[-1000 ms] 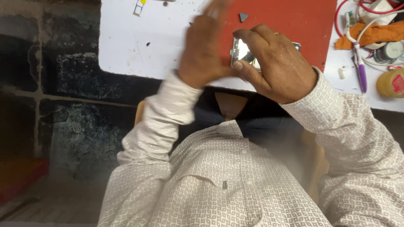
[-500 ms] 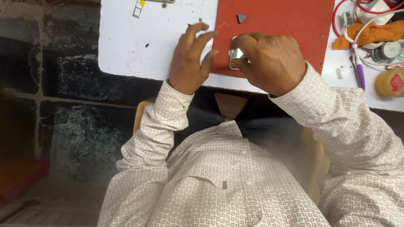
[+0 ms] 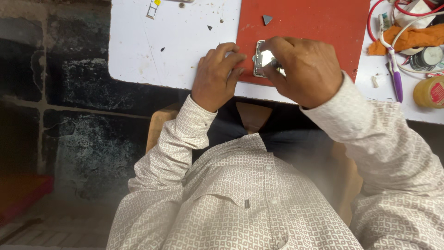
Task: The person repairs a disassembled smartphone at a workbench, using a screwdriver to unscrew and adjust internal components of the phone body. They reposition the phone repeatedly while working on it, then stand up and pick up a small round container from the floor.
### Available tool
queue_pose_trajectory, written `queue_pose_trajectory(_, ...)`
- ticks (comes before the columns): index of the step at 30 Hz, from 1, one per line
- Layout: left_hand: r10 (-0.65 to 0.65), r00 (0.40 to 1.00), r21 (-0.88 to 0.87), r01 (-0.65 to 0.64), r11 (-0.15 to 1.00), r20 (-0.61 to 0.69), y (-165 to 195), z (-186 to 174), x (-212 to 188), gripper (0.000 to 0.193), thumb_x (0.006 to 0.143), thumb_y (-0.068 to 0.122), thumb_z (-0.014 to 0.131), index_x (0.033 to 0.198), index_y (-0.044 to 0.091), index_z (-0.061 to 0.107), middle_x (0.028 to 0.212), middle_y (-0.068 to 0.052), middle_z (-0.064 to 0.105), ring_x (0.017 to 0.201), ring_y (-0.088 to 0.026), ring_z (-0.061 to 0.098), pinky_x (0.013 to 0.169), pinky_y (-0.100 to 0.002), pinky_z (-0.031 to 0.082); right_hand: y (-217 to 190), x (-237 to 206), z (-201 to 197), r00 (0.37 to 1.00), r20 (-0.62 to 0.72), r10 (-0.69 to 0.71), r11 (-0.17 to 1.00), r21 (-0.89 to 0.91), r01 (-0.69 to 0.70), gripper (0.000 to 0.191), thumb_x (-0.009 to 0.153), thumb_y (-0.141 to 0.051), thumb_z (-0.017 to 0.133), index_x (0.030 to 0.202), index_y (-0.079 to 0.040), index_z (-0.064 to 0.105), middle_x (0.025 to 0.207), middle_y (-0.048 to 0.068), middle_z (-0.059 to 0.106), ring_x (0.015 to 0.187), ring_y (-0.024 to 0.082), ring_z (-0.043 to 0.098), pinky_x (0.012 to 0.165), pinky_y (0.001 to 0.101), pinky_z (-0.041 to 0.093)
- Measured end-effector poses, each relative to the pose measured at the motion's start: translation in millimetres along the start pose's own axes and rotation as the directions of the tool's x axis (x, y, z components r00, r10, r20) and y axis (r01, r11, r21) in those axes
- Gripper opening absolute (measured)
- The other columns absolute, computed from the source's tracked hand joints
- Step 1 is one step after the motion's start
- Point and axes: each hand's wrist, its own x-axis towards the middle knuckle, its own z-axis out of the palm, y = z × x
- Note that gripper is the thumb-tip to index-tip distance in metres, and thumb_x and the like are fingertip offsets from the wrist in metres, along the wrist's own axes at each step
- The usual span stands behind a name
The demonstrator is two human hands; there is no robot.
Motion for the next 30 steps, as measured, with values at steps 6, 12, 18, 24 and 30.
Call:
queue_pose_trajectory(6, 0.001, 1.000, -0.011, -0.001, 1.000, -0.001, 0, -3, 0, 0.020, 0.097, 0.013, 0.072, 0.116, 0.009, 0.069, 0.125, -0.002, 0.060, 0.099, -0.022, 0.061, 0.089, -0.039, 0.048, 5, -2, 9, 0.984, 0.103, 0.149, 0.987, -0.083, -0.140, 0.029, 0.090, -0.006, 0.079, 0.117, -0.004, 0.068, 0.096, 0.012, 0.068, 0.076, 0.033, 0.069, 0.063, 0.0456, 0.054)
queue_pose_trajectory(12, -0.008, 0.997, -0.086, 0.002, 0.996, -0.070, -2, 2, 0, 0.015, 0.098, 0.009, 0.071, 0.113, 0.007, 0.067, 0.117, -0.004, 0.062, 0.098, -0.022, 0.064, 0.086, -0.035, 0.053, 5, -7, 12, 0.998, 0.021, 0.065, 0.994, 0.083, -0.067, 0.038, 0.085, 0.005, 0.074, 0.122, -0.002, 0.065, 0.104, 0.016, 0.065, 0.083, 0.033, 0.070, 0.069, 0.0421, 0.057)
queue_pose_trajectory(18, -0.211, 0.959, -0.255, 0.159, 0.954, -0.190, -28, -10, 16, 0.017, 0.094, -0.001, 0.072, 0.109, 0.002, 0.065, 0.108, -0.009, 0.066, 0.081, -0.020, 0.067, 0.070, -0.028, 0.057, 11, -27, 12, 0.988, -0.058, 0.146, 0.968, 0.212, -0.131, 0.033, 0.090, 0.009, 0.076, 0.119, -0.002, 0.065, 0.106, 0.014, 0.063, 0.086, 0.025, 0.069, 0.071, 0.0356, 0.057)
queue_pose_trajectory(24, -0.068, 0.971, 0.018, 0.074, 0.997, -0.230, -58, -27, 65, 0.016, 0.086, -0.002, 0.078, 0.093, 0.002, 0.065, 0.089, -0.008, 0.069, 0.078, -0.021, 0.069, 0.089, -0.043, 0.053, 35, -70, 17, 0.830, -0.300, 0.469, 0.744, 0.641, -0.188, 0.036, 0.098, 0.012, 0.076, 0.127, 0.001, 0.059, 0.110, 0.009, 0.062, 0.101, 0.015, 0.065, 0.089, 0.0259, 0.057)
queue_pose_trajectory(30, -0.338, 0.939, -0.002, 0.339, 0.941, -0.066, -54, -28, 90, 0.017, 0.085, 0.009, 0.083, 0.091, 0.005, 0.067, 0.085, -0.007, 0.073, 0.076, -0.019, 0.073, 0.068, -0.035, 0.057, 54, -117, 31, 0.660, -0.357, 0.661, 0.548, 0.831, -0.098, 0.032, 0.104, 0.011, 0.079, 0.125, 0.001, 0.057, 0.109, 0.012, 0.067, 0.092, 0.014, 0.065, 0.086, 0.0241, 0.059)
